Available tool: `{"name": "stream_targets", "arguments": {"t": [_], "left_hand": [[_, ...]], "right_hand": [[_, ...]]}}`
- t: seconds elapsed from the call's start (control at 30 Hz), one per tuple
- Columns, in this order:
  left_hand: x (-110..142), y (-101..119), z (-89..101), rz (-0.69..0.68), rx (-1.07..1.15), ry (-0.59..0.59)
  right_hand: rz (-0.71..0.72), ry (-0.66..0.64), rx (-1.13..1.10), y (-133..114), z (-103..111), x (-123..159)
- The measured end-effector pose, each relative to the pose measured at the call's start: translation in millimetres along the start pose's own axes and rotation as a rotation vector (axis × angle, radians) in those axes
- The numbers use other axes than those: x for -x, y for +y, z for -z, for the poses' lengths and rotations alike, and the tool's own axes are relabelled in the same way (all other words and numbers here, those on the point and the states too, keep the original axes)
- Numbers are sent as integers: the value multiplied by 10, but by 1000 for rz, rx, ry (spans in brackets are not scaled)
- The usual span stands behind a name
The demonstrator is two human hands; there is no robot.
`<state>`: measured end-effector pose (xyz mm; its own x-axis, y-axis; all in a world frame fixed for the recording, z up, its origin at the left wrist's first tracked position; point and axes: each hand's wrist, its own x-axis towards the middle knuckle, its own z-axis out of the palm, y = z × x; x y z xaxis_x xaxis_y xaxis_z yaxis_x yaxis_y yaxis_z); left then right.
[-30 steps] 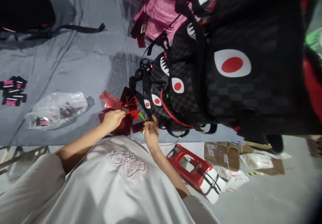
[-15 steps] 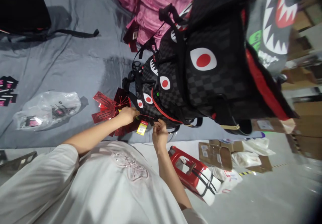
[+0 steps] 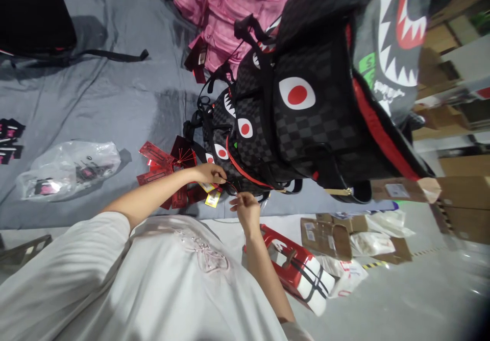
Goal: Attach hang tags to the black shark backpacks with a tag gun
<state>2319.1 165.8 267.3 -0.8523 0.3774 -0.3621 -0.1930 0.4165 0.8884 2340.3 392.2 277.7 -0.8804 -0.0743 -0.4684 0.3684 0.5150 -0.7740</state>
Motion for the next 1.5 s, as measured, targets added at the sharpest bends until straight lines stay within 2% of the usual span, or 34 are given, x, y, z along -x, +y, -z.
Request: {"name": "stream_targets", "arguments": {"t": [0.07, 0.13, 0.2, 0.37, 0.47, 0.6, 0.83, 0.93, 1.07, 1.33, 1.5], "left_hand": [[38, -37, 76, -43, 103, -78], [93, -85, 108, -87, 181, -85], [135, -138, 69, -111, 230, 16], [164, -214, -201, -114, 211, 451], [184, -198, -280, -183, 115, 515], [204, -148, -302, -286, -60, 510], [182, -69, -536, -508, -568, 567], [182, -21, -595, -464, -531, 596], [180, 48, -571, -368, -431, 638], [152, 23, -501, -262, -302, 501], [134, -20, -509, -198, -283, 431]], "right_hand": [[-100, -106, -128, 40, 20, 7], [-176, -222, -259, 57, 40, 4], [-225, -322, -379, 48, 69, -3], [-286, -436, -546, -36, 97, -33], [-291, -465, -606, -98, 54, -47], [-255, -401, -665, -152, -29, -71], [-111, -135, -661, -107, -225, -155], [-79, -66, -659, -100, -294, -161], [-75, -28, -658, -119, -335, -147], [-67, -21, -691, -147, -344, -151], [-29, 13, -677, -123, -427, -158]]}}
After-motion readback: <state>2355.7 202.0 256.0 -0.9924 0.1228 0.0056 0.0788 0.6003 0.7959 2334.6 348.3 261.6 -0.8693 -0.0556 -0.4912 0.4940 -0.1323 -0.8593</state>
